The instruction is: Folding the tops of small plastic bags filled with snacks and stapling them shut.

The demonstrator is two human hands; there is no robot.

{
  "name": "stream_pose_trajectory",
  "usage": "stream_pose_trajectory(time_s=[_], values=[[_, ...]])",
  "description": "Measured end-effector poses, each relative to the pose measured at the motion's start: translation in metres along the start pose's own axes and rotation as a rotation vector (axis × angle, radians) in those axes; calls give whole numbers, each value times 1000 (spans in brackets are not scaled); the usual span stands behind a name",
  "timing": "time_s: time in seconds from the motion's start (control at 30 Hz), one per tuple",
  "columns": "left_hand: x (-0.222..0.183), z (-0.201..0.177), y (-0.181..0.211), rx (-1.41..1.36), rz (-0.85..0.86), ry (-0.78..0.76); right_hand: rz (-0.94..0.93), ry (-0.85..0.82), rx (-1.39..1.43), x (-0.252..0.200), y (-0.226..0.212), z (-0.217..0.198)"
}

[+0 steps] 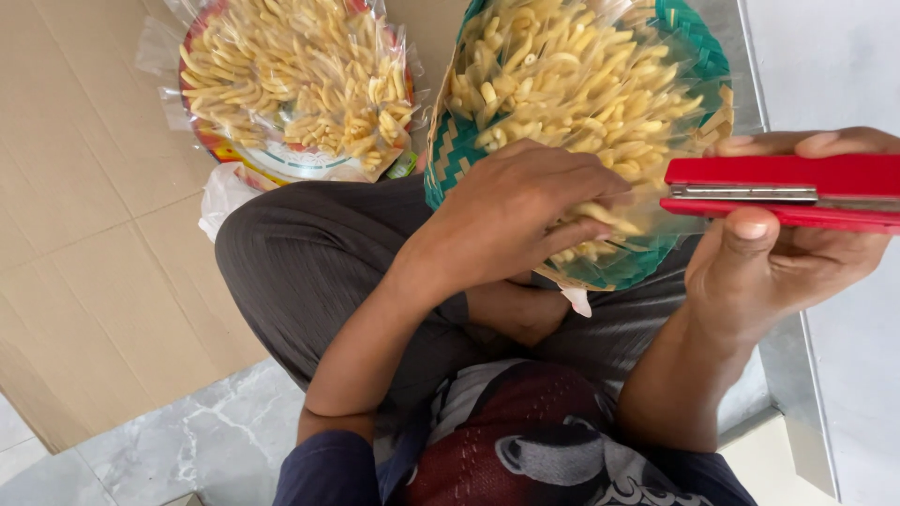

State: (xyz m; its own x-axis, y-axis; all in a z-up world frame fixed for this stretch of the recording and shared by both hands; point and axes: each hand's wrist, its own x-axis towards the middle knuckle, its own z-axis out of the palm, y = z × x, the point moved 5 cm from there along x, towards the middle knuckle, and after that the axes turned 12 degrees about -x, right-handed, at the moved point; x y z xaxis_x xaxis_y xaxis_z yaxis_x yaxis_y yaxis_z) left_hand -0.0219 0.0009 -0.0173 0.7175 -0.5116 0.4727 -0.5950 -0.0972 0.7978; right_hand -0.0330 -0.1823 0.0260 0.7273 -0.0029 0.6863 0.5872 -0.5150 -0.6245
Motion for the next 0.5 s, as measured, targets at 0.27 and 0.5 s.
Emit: stream_pose_trajectory(time_s=[0.27,0.5], values=[[1,-9,1,-15,-51,75,-38,26,216,-16,40,-28],[-15,-65,-4,-236,-132,282,112,181,153,-20,117,-91]])
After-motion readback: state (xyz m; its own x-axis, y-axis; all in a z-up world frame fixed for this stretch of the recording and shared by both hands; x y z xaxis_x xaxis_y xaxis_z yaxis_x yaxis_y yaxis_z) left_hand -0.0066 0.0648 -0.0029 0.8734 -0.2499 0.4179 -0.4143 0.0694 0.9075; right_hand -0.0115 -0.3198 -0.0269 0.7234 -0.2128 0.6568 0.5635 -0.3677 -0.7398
